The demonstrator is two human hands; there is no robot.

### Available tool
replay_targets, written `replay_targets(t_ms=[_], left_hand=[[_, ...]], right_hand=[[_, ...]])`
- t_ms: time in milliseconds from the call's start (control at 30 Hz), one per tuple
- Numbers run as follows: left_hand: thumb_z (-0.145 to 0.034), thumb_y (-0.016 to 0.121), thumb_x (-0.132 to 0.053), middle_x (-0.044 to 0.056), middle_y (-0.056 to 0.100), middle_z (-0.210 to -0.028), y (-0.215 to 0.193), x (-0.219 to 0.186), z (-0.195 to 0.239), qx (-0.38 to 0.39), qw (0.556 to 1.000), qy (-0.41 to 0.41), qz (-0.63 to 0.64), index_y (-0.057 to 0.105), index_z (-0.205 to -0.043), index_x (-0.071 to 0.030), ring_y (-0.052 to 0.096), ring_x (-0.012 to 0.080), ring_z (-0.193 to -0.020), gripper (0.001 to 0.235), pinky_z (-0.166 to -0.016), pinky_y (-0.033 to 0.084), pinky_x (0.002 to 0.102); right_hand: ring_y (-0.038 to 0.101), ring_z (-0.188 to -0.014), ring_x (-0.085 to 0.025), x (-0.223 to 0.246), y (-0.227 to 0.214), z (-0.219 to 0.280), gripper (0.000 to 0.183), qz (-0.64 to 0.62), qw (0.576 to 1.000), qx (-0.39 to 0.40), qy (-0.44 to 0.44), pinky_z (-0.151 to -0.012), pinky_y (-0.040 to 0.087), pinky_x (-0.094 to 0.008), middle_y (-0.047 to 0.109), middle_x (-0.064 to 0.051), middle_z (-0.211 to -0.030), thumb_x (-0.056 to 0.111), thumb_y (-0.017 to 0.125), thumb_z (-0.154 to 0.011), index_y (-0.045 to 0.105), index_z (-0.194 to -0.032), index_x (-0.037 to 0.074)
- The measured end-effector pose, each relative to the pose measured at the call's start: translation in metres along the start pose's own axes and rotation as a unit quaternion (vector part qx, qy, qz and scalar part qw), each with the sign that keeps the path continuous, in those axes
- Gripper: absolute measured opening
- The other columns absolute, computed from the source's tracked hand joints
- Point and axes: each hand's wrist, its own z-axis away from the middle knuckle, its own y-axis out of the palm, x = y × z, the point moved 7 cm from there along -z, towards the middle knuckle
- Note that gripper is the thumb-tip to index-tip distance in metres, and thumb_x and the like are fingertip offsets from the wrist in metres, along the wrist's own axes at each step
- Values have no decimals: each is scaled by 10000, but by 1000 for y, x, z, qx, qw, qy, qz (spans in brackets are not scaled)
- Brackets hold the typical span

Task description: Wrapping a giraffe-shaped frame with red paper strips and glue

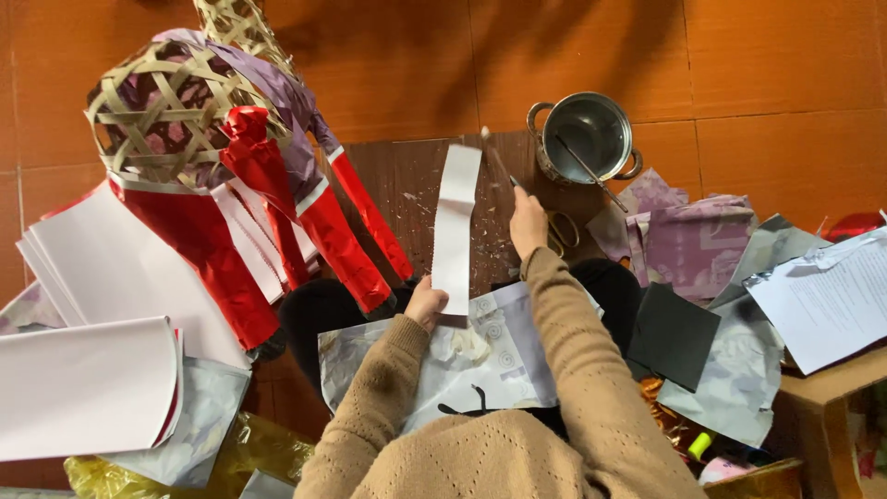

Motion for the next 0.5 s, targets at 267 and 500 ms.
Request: replay_targets(t_ms=[267, 500], left_hand=[[-721, 564, 116, 186, 640, -1062, 37, -51, -29, 93, 989, 7, 119, 572, -1262, -23, 666, 322, -916, 559, -711, 601, 487], [-924, 608, -152, 141, 656, -1086, 32, -23, -95, 96, 963, -65, 243, 579, -1173, -52, 696, 321, -942, 269, -735, 604, 560]], right_hand=[[649, -948, -345, 44, -71, 124, 306, 0, 996, 78, -33, -795, 558, -449, 606, -82, -1009, 142, 557, -941, 664, -1216, 223], [686, -926, -258, 40, -72, 225, 324, -58, 993, 88, 47, -812, 556, -347, 662, -42, -925, 125, 605, -873, 717, -1142, 267]])
